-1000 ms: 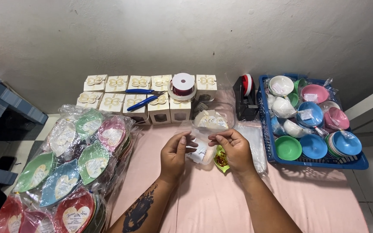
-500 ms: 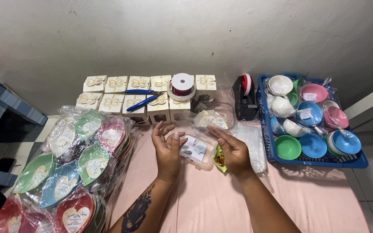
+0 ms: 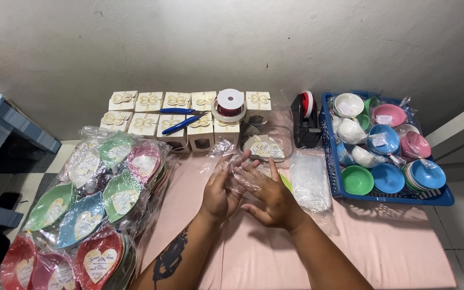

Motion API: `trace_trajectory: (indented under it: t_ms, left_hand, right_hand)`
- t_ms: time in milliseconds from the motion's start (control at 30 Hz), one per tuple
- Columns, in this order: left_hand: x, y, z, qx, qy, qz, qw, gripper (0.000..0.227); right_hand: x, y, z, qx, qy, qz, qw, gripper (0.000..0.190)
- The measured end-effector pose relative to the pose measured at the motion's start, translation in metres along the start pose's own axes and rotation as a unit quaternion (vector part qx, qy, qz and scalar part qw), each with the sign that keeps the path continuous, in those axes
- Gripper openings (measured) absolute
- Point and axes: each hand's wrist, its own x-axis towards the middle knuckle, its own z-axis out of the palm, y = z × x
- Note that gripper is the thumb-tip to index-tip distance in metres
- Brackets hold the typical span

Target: The person places small bowls into clear plastic bags, inserts a paper label, and seals the bags. The person handles a white bowl and a green bowl, placing each into a bag and adding a label before sealing.

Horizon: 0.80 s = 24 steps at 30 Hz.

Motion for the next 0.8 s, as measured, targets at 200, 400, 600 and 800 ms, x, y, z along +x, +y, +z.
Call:
trace_trajectory:
  t_ms: [200,400,600,800]
  left_hand:
    - [0.002,0.002,-0.004,0.023,0.007,-0.016,1.000,0.051]
    - [0.001,0.007,0.008,0.100,0.069,-0.018,0.992,0.057]
    - [-0.004,0.000,-0.002,0.138,0.060,-0.046,0.988,0.059]
    - [-0.003,-0.001,0.002,0.118,0.038,-0.030,0.992,0.063]
  right_hand:
    - [0.004,-0.004,-0.003,0.116,-0.017,0.092,0.989,0.055]
    - [0.000,0.004,-0.029,0.186,-0.004,0.224,0.957,0.047]
    - [-0.023,0.000,-0.092,-0.017,0.137,0.203,0.969,0.023]
    - [-0.101,0.038,-0.152,-0.259,0.174,0.289,0.905,0.011]
